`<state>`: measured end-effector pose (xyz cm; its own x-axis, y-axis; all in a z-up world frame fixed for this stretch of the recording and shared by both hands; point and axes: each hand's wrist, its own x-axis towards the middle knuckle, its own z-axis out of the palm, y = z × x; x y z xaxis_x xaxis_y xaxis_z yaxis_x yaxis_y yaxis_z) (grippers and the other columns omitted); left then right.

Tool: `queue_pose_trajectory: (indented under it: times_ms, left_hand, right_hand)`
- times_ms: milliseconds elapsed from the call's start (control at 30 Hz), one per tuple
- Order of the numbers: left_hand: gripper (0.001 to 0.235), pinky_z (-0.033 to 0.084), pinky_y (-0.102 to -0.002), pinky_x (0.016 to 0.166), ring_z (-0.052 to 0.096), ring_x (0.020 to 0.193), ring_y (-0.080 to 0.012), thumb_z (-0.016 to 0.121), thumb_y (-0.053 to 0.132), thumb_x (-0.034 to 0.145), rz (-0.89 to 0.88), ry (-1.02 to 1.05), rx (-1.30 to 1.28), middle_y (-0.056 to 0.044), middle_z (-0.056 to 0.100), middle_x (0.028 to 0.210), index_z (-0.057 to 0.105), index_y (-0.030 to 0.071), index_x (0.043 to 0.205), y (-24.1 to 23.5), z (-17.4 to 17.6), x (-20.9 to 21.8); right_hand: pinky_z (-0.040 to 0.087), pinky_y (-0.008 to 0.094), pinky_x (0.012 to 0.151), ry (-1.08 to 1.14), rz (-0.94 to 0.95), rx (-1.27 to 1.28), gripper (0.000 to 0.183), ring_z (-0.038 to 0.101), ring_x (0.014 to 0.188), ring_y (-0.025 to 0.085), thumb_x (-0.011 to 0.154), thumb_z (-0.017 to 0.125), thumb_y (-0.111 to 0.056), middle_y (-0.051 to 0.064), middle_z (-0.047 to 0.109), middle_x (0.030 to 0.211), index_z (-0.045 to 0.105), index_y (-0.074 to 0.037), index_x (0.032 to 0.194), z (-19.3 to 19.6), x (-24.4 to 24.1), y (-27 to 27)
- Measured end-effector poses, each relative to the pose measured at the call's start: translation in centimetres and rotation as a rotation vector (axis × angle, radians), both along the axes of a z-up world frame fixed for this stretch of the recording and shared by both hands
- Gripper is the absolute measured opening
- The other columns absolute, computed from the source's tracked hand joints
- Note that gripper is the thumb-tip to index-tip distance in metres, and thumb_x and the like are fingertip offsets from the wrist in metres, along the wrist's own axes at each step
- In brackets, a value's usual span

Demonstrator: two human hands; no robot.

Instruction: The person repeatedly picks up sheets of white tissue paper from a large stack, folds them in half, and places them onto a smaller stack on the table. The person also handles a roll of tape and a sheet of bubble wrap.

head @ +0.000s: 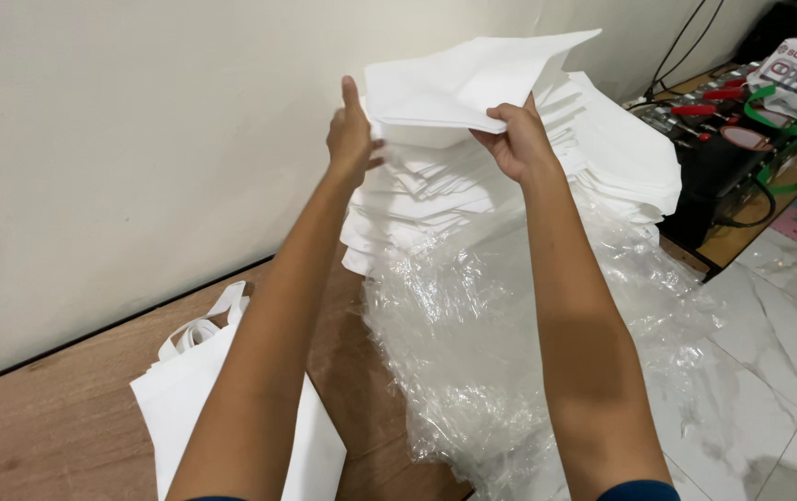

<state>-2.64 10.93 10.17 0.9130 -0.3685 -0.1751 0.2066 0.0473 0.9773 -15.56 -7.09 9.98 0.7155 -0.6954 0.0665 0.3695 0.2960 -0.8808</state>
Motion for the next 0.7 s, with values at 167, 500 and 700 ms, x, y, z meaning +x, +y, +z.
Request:
queue_pose_trajectory:
  times_ms: [167,500,700]
  left_hand:
    - [0.051,0.059,-0.044,0.084,0.064,0.106,-0.0322,0.057,0.023,0.083,-0.436,0.155,-0.276,-0.01,0.062,0.122,0.049,0.013,0.132,4.1,0.4,-0.4]
    - [0.078,0.054,-0.041,0.094,0.054,0.128,-0.0194,0.058,0.048,0.084,-0.479,-0.397,-0.173,-0.005,0.048,0.144,0.025,0.023,0.15,16.3,-5.4,-5.8]
    - [0.1,0.044,-0.043,0.103,0.037,0.143,-0.0245,0.043,0.077,0.08,-0.006,-0.683,-0.084,-0.014,0.034,0.157,0.024,0.009,0.151,25.2,-3.3,-0.1]
  right_hand:
    - [0.059,0.036,0.071,0.046,0.1,-0.097,0.073,0.064,0.107,0.023,0.078,0.054,0.006,0.003,0.06,0.131,0.038,-0.031,0.138,0.0,-1.4,1.5]
    - [0.061,0.041,0.101,-0.182,0.143,-0.299,0.081,0.066,0.124,0.026,0.092,0.057,0.008,0.009,0.058,0.145,0.019,-0.029,0.153,0.2,-1.0,4.7]
    - [0.056,0.036,0.103,-0.108,0.343,-0.623,0.066,0.058,0.124,0.019,0.097,0.057,-0.001,0.002,0.052,0.14,0.022,-0.033,0.144,1.1,-4.9,12.4]
